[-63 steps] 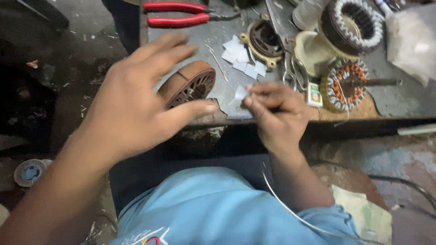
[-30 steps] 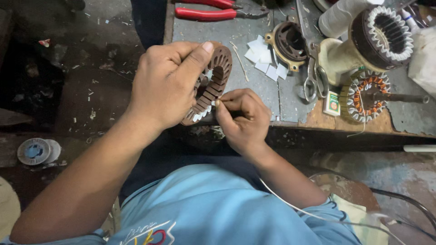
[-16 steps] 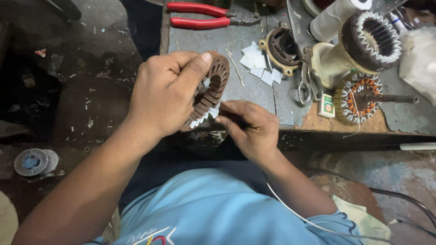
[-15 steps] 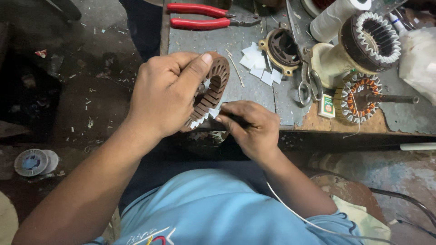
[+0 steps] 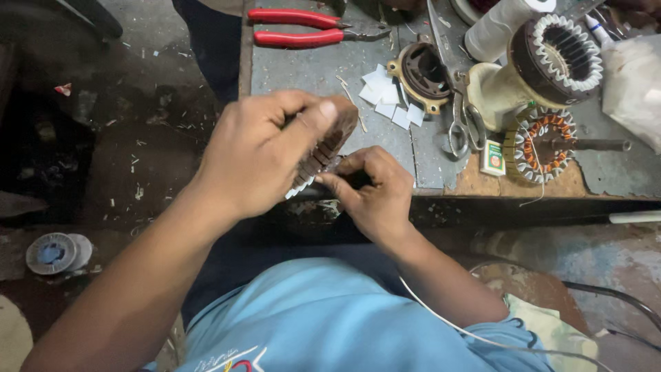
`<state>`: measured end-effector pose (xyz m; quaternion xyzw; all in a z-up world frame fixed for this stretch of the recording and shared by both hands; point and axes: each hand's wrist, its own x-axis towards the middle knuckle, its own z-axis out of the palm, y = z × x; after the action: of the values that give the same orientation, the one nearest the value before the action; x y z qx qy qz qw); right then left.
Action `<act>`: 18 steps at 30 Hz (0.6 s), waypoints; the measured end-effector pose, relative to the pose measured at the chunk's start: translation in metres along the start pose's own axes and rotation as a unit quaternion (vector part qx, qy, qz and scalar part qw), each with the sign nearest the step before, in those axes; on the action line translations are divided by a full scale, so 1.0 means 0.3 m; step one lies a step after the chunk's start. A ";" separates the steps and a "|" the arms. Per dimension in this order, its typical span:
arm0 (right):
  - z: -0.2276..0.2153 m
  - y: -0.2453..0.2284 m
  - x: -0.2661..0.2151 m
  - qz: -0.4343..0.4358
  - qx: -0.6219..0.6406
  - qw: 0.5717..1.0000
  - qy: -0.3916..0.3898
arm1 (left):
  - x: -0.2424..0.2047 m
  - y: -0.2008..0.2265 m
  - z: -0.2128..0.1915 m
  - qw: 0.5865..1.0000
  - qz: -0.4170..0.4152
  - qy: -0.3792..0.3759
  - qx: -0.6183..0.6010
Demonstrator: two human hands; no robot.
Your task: The person inserts small white insulating paper pieces into the slots of a circular motor stator core. They repeatedly pick up paper, fold it, and place it into the slots, occasionally using scissors to trim the paper. The person works at a cluttered workbench with various motor parts and tools visible.
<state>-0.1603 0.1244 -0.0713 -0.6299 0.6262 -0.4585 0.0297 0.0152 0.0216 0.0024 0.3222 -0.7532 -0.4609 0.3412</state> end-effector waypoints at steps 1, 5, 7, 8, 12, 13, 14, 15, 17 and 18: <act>-0.001 -0.001 -0.006 0.008 0.003 1.000 -0.002 | -0.007 -0.001 -0.002 1.000 0.004 -0.015 -0.009; -0.001 -0.003 -0.021 -0.068 -0.012 0.998 0.009 | -0.002 -0.006 -0.010 0.996 -0.036 -0.086 -0.012; -0.011 0.001 -0.029 -0.092 0.007 0.996 -0.001 | 0.003 -0.007 -0.009 0.980 -0.109 -0.133 -0.100; -0.022 0.005 -0.030 -0.073 -0.010 0.997 0.011 | 0.004 -0.006 -0.009 0.982 -0.100 -0.129 -0.092; -0.115 0.063 -0.009 0.032 -0.111 0.991 0.070 | -0.001 0.001 -0.013 0.982 -0.124 -0.124 -0.067; -0.147 0.092 0.008 0.028 -0.162 0.984 0.067 | 0.001 0.002 -0.011 0.980 -0.140 -0.128 -0.063; -0.178 0.122 0.028 0.024 -0.212 0.975 0.062 | 0.001 0.002 -0.008 0.982 -0.126 -0.127 -0.056; -0.199 0.149 0.045 0.021 -0.260 0.964 0.058 | 0.000 0.002 -0.007 0.985 -0.111 -0.126 -0.049; -0.221 0.185 0.072 0.030 -0.286 0.958 0.011 | 0.002 0.004 -0.005 0.985 -0.111 -0.127 -0.042; -0.225 0.194 0.084 0.034 -0.298 0.954 -0.013 | 0.006 0.006 -0.006 0.983 -0.126 -0.129 -0.042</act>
<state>-0.2512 0.1275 -0.0541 -0.5940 0.7553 -0.2412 -0.1358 0.0154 0.0200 0.0051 0.3375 -0.7242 -0.5693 0.1936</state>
